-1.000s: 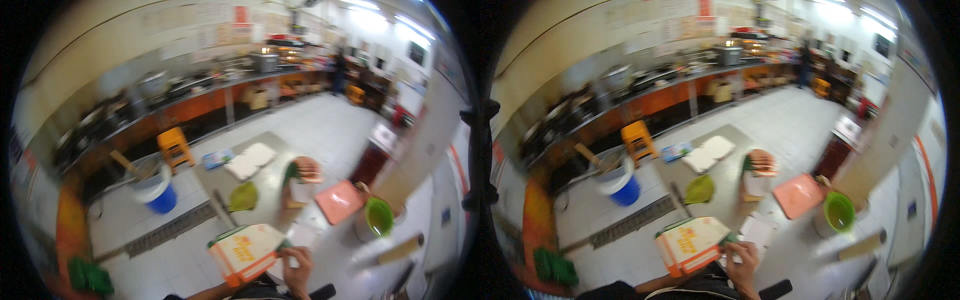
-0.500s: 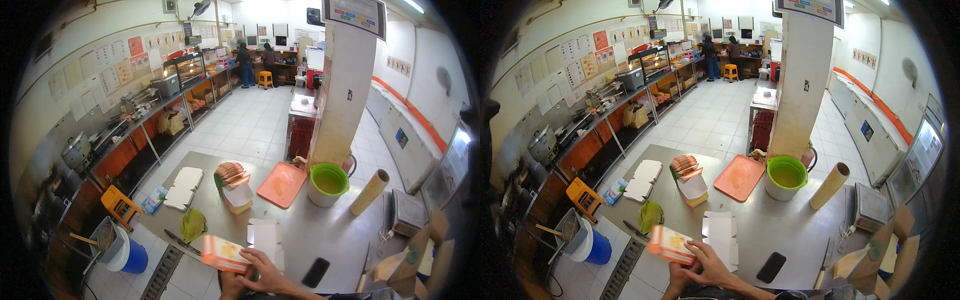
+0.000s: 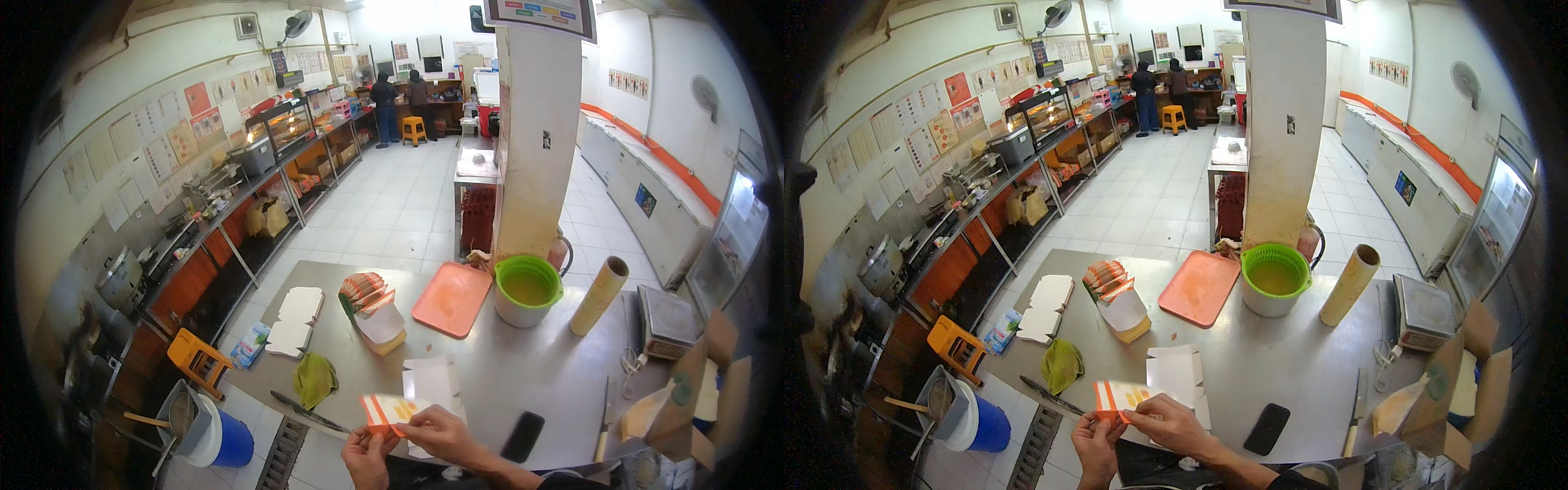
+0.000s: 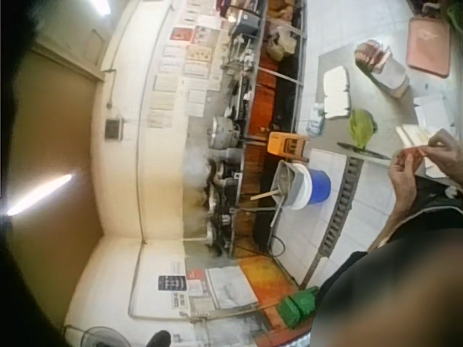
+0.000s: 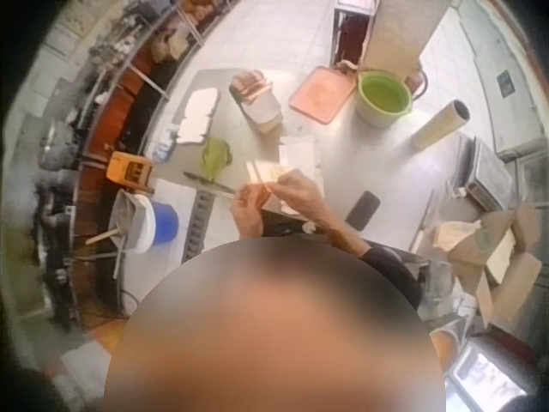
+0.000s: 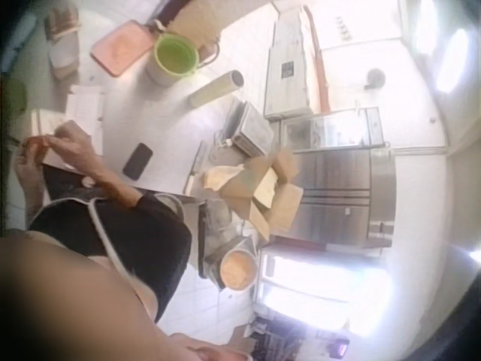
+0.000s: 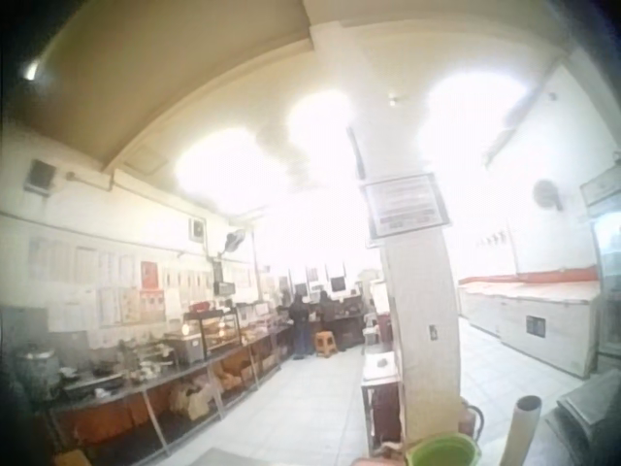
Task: The person folds and assembles small paper boxes from flat sheets on a metal countertop. They repeatedly fold the sides, tuck flaps, and stack the finished boxes. The workspace includes a cutting board, a green basket, and a roll of paper.
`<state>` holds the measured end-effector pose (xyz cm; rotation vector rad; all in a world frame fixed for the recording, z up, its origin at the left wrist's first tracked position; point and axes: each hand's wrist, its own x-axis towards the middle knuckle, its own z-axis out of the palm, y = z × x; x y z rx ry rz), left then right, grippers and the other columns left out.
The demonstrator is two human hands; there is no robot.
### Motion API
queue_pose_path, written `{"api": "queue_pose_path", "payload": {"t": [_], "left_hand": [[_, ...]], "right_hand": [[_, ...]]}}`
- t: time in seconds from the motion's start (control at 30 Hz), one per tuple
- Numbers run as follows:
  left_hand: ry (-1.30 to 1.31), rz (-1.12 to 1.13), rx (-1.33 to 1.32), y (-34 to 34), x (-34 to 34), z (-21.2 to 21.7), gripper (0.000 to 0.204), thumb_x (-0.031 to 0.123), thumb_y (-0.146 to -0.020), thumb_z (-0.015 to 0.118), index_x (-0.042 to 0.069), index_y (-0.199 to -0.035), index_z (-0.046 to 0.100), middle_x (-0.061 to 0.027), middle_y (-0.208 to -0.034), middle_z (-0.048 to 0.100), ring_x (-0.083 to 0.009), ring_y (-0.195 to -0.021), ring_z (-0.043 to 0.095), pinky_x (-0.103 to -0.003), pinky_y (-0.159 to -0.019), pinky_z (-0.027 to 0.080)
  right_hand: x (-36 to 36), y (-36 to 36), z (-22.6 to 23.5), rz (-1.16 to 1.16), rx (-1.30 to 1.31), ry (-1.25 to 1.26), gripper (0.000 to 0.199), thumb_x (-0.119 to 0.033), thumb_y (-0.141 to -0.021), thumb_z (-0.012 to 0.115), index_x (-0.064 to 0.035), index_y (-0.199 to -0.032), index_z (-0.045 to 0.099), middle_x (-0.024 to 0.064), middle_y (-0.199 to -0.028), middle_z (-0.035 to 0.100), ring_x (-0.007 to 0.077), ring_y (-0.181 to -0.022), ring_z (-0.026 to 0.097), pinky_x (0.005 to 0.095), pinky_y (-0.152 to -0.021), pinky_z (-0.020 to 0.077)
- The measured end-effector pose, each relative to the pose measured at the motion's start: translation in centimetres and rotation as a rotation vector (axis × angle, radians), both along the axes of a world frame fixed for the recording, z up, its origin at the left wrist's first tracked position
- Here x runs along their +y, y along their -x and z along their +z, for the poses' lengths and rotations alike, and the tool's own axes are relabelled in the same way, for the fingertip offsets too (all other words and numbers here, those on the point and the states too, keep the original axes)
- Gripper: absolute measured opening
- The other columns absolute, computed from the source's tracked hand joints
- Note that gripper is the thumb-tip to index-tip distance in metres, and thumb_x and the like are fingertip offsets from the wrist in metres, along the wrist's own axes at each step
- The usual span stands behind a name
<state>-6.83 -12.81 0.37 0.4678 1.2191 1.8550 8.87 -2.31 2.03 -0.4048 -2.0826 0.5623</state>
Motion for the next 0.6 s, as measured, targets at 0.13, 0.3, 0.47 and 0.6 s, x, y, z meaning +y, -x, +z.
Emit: {"api": "queue_pose_path", "payload": {"t": [0.13, 0.3, 0.47, 0.6], "left_hand": [[0.029, 0.009, 0.003, -0.1, 0.1, 0.8, 0.016, -0.006, -0.098, 0.066, -0.006, -0.113, 0.069, -0.0157, -0.109, 0.075, -0.0246, -0.102, 0.076, -0.039, -0.088, 0.066], [-0.040, 0.124, 0.399, -1.1, 0.3, 0.3, 0.011, -0.011, -0.089, 0.075, -0.007, -0.100, 0.076, -0.0137, -0.108, 0.076, -0.0207, -0.101, 0.073, -0.033, -0.084, 0.060], [-0.103, 0.196, 0.359, -1.0, -0.2, -0.7, 0.011, -0.007, -0.092, 0.075, -0.009, -0.103, 0.076, -0.0157, -0.112, 0.076, -0.0197, -0.100, 0.073, -0.032, -0.086, 0.059], [0.005, 0.059, 0.817, -0.3, -0.9, 0.5, 0.022, -0.001, -0.095, 0.073, -0.003, -0.117, 0.076, -0.0183, -0.113, 0.077, -0.0247, -0.100, 0.073, -0.037, -0.088, 0.059]], "right_hand": [[-0.3, 0.2, 1.1, -0.020, 0.136, 0.137, 0.028, -0.002, -0.086, 0.082, -0.0063, -0.113, 0.076, 0.0084, -0.097, 0.067, 0.0238, -0.087, 0.069, 0.0334, -0.072, 0.0596], [-2.4, 2.0, 1.7, -0.044, 0.273, 0.263, 0.023, -0.003, -0.084, 0.086, -0.0061, -0.105, 0.077, 0.0106, -0.096, 0.068, 0.0208, -0.079, 0.070, 0.0304, -0.066, 0.0589], [-3.2, 1.6, 3.1, 0.051, 0.211, 0.372, 0.027, -0.006, -0.085, 0.084, -0.0030, -0.110, 0.075, 0.0131, -0.104, 0.068, 0.0267, -0.093, 0.071, 0.0345, -0.077, 0.0596], [-2.8, 0.9, 4.3, -0.005, 0.184, 0.380, 0.026, -0.007, -0.089, 0.082, -0.0053, -0.114, 0.076, 0.0132, -0.105, 0.069, 0.0270, -0.092, 0.071, 0.0364, -0.077, 0.0603]]}}
